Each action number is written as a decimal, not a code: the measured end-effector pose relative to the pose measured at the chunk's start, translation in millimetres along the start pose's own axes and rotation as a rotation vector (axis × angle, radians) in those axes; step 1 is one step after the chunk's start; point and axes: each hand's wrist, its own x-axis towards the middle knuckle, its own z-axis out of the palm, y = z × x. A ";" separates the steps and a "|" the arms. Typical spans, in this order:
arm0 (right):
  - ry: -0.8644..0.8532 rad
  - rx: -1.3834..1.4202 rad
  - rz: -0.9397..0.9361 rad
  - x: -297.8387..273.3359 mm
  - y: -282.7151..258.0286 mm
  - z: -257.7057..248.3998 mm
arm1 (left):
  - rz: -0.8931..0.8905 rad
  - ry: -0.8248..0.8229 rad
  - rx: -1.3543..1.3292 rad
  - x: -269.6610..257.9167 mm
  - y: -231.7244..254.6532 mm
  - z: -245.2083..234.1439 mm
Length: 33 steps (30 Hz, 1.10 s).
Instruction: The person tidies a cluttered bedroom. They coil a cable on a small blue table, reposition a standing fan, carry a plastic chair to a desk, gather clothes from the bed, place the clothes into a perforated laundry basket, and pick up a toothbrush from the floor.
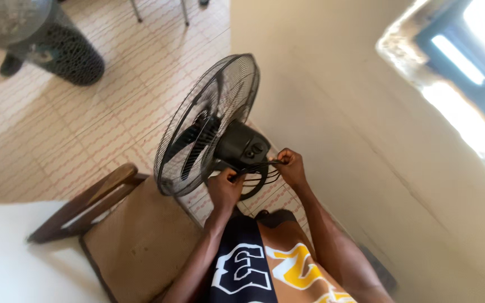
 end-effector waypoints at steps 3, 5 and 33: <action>0.009 -0.061 0.026 7.5 10.8 -0.1 | -0.283 -0.200 -0.237 -1.2 -24.4 20.3; -0.008 -0.004 0.065 10.0 14.4 -2.6 | -0.234 -0.186 -0.594 -10.3 -34.8 31.8; -0.587 -0.795 -0.436 102.7 -42.3 -27.8 | -0.037 0.686 0.206 -32.8 19.5 85.9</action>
